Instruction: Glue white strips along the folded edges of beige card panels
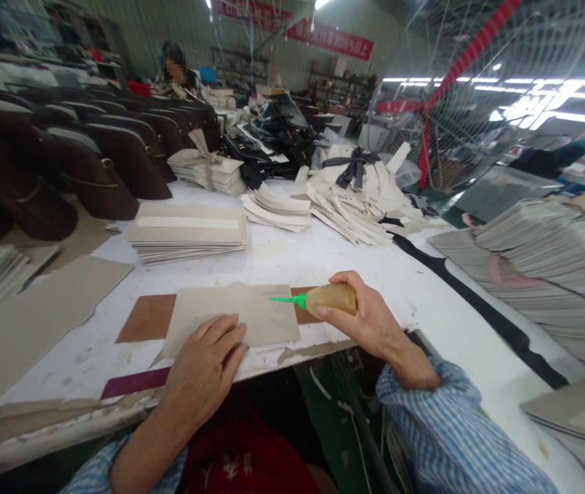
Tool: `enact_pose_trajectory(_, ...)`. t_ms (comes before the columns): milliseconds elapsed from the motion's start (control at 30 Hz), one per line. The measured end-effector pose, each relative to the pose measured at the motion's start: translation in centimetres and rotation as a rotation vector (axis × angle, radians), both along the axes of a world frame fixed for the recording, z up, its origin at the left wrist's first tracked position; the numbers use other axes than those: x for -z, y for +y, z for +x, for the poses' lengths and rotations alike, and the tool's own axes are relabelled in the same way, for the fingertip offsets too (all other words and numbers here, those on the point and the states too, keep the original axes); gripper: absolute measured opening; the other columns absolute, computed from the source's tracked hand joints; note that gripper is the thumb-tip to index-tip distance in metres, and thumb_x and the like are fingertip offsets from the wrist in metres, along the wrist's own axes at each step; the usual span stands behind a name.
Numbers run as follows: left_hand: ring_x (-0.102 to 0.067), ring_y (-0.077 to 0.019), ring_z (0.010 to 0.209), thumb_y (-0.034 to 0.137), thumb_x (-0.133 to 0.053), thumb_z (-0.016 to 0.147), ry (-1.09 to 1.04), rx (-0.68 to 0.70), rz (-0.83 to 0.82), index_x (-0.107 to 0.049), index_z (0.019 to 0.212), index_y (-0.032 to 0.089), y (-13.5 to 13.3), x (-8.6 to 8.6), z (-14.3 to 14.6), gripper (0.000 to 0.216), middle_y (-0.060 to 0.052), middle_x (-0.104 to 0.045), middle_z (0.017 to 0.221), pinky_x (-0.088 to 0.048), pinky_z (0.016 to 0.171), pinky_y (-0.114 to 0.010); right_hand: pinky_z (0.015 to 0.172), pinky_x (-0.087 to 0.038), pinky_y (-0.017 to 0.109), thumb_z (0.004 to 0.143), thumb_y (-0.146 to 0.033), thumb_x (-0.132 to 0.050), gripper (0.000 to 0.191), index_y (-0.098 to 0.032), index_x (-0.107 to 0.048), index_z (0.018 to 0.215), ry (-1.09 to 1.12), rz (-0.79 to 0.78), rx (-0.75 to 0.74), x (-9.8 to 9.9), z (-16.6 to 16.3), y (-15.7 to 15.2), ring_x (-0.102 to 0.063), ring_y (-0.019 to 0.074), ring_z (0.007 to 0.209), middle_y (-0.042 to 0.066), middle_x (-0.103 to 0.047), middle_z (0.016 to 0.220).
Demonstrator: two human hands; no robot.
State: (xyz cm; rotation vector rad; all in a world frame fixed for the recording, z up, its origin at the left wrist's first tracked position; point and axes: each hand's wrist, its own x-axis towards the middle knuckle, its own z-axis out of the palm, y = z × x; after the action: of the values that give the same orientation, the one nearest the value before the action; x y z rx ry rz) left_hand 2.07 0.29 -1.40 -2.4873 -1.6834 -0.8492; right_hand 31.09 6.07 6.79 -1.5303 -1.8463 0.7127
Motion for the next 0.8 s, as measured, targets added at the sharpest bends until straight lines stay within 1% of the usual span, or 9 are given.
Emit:
enact_pose_trajectory(133,-0.060,-0.0292,0.125,0.023,-0.061,0.096,-0.006,-0.025,-0.004,-0.068,0.123,0.013,-0.2,0.1,0.0,0.029,-0.013,-0.070,0.132,-0.052,0.113,-0.051,0.064,-0.045,0.033,0.083,-0.059,-0.074,0.047,-0.023,-0.059,0.109,-0.122,0.053,-0.077,-0.6,0.2,0.3,-0.057,0.0198,0.072,0.001,-0.064,0.084)
enact_pose_trajectory(233,-0.060,-0.0293,0.125,0.023,-0.061,0.096,-0.009,-0.035,-0.006,-0.067,0.122,0.011,-0.2,0.1,0.1,0.029,-0.014,-0.070,0.131,-0.052,0.113,-0.051,0.063,-0.044,0.033,0.084,-0.061,-0.073,0.046,-0.023,-0.061,0.107,-0.164,0.076,-0.089,-0.8,0.2,0.4,-0.057,0.0197,0.071,0.001,-0.065,0.083)
enact_pose_trajectory(400,-0.060,-0.0291,0.125,0.023,-0.060,0.097,-0.007,-0.027,0.002,-0.067,0.119,0.013,-0.2,0.1,0.1,0.026,-0.014,-0.069,0.131,-0.052,0.113,-0.051,0.062,-0.043,0.033,0.087,-0.062,-0.069,0.044,-0.022,-0.063,0.105,-0.190,0.075,-0.122,-1.0,0.1,0.7,-0.056,0.0197,0.070,0.002,-0.064,0.081)
enact_pose_trajectory(600,-0.060,-0.0294,0.124,0.024,-0.059,0.097,0.006,-0.020,0.010,-0.067,0.120,0.010,-0.2,0.0,0.2,0.028,-0.015,-0.069,0.130,-0.053,0.111,-0.052,0.060,-0.040,0.032,0.087,-0.063,-0.068,0.045,-0.022,-0.062,0.105,-0.229,0.046,-0.137,-1.2,-0.2,1.0,-0.055,0.0189,0.067,0.000,-0.062,0.077)
enact_pose_trajectory(667,-0.060,-0.0297,0.124,0.024,-0.059,0.097,0.007,-0.021,0.014,-0.067,0.120,0.010,-0.2,0.0,0.2,0.027,-0.015,-0.069,0.130,-0.053,0.111,-0.052,0.060,-0.040,0.032,0.087,-0.063,-0.067,0.045,-0.022,-0.061,0.105,-0.250,0.037,-0.137,-1.5,-0.4,1.1,-0.056,0.0194,0.067,0.000,-0.063,0.077)
enact_pose_trajectory(800,-0.060,-0.0297,0.124,0.024,-0.060,0.097,0.013,-0.023,0.017,-0.067,0.119,0.012,-0.3,-0.1,0.1,0.026,-0.014,-0.069,0.130,-0.052,0.111,-0.051,0.062,-0.039,0.033,0.087,-0.056,-0.066,0.038,-0.022,-0.061,0.102,-0.295,0.036,-0.146,-2.4,-1.0,1.5,-0.058,0.0205,0.068,0.000,-0.063,0.076)
